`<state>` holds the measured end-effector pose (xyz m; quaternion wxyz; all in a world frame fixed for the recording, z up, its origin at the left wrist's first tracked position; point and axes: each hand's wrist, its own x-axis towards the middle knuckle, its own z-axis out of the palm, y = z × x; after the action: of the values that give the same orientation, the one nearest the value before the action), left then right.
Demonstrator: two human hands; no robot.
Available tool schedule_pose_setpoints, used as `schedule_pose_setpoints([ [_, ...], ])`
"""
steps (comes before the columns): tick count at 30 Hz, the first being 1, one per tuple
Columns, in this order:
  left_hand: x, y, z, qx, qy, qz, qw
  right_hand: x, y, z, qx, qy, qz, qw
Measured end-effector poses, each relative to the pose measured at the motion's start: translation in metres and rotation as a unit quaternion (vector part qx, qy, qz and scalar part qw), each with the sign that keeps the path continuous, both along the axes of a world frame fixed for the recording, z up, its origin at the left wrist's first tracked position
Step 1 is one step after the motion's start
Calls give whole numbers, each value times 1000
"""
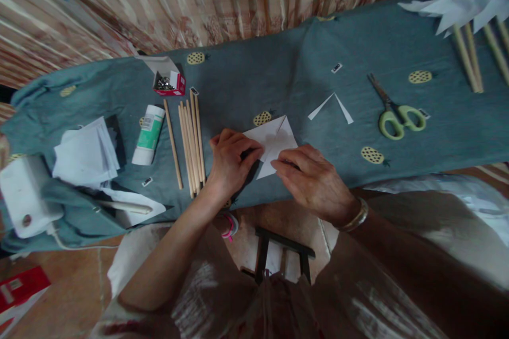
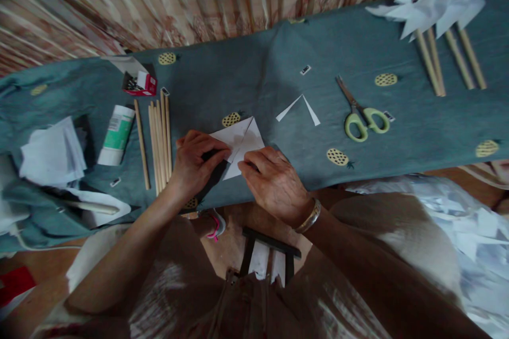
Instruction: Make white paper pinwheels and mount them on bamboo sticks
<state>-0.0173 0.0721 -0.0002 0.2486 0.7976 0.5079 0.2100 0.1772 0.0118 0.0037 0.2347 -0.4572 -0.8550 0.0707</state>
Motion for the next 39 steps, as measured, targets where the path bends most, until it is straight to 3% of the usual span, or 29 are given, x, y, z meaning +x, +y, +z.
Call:
schedule_pose_setpoints([
  [17, 3, 0, 5, -6, 23, -1, 1000, 0, 1, 1, 6, 17, 0, 1000],
  [26, 2, 1, 1, 5, 16, 0, 1000, -2, 10, -5, 27, -8, -47, 999],
  [39, 2, 0, 1, -1, 18, -4, 1000, -7, 14, -8, -15, -3, -60, 998],
])
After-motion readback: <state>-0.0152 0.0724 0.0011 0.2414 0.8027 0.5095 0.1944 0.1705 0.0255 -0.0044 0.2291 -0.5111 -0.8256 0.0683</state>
